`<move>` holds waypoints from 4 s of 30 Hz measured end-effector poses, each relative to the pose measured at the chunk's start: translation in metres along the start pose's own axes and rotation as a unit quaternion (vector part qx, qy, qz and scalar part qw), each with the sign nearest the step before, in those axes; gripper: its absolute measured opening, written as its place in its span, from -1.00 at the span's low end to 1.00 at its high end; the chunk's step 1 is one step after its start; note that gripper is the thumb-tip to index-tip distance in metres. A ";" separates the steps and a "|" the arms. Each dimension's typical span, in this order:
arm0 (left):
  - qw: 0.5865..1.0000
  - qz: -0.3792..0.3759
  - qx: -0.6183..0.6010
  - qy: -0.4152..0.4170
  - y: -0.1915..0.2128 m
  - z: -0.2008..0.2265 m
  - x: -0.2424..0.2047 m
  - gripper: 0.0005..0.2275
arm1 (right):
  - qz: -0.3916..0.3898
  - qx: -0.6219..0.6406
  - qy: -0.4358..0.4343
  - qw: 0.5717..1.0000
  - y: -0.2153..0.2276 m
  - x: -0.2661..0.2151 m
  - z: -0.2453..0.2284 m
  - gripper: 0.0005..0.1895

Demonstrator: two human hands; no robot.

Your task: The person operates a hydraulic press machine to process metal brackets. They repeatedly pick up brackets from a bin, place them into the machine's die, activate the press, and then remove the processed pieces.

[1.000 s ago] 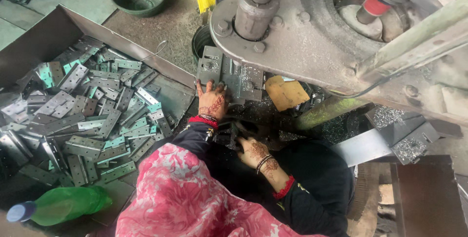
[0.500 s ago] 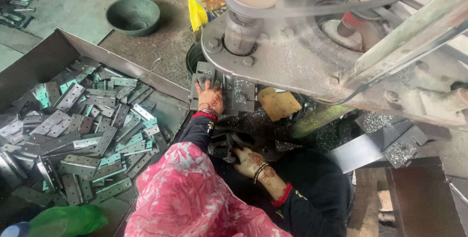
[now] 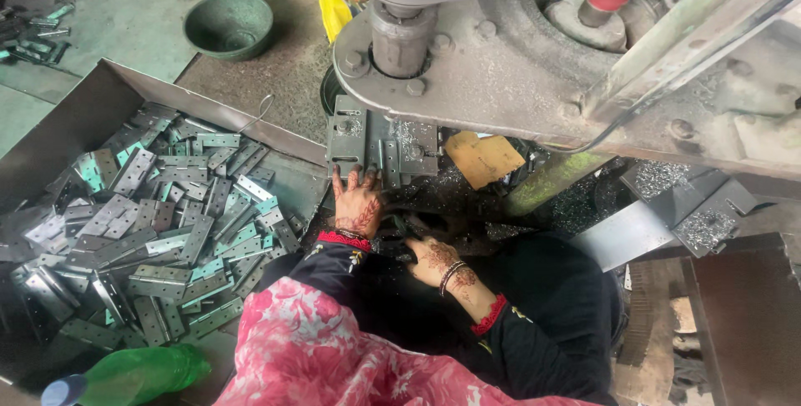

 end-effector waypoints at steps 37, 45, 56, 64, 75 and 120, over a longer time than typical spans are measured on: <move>0.985 0.030 -0.139 0.094 0.001 -0.036 0.012 -0.59 | 0.360 0.104 0.218 0.901 0.083 0.041 -0.062 -0.59; 0.995 -0.029 -0.045 0.087 -0.022 -0.015 0.028 -0.61 | 0.254 0.140 0.137 0.947 0.065 -0.013 -0.018 -0.57; 0.993 -0.030 -0.046 0.101 -0.024 -0.018 0.032 -0.64 | 0.026 0.048 -0.036 0.998 -0.057 -0.026 0.024 -0.12; 0.989 -0.052 -0.064 0.121 -0.045 -0.030 0.038 -0.62 | 0.065 0.020 0.009 0.998 -0.017 -0.015 0.021 -0.31; 0.989 -0.063 -0.058 0.122 -0.048 -0.037 0.046 -0.58 | 0.013 0.055 -0.025 0.998 -0.044 -0.024 0.022 -0.22; 0.953 0.099 -0.101 0.267 -0.004 -0.118 -0.062 -0.61 | 0.055 0.024 0.032 0.998 0.021 -0.014 0.001 -0.48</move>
Point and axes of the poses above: each hand's wrist, its own x-axis towards the middle knuckle, its own y-axis out of the back of the hand, z = x × y, the point moved 6 cm from there along x, towards the middle knuckle, and after that the axes turned 14 degrees about -y, right-handed, at the moved point
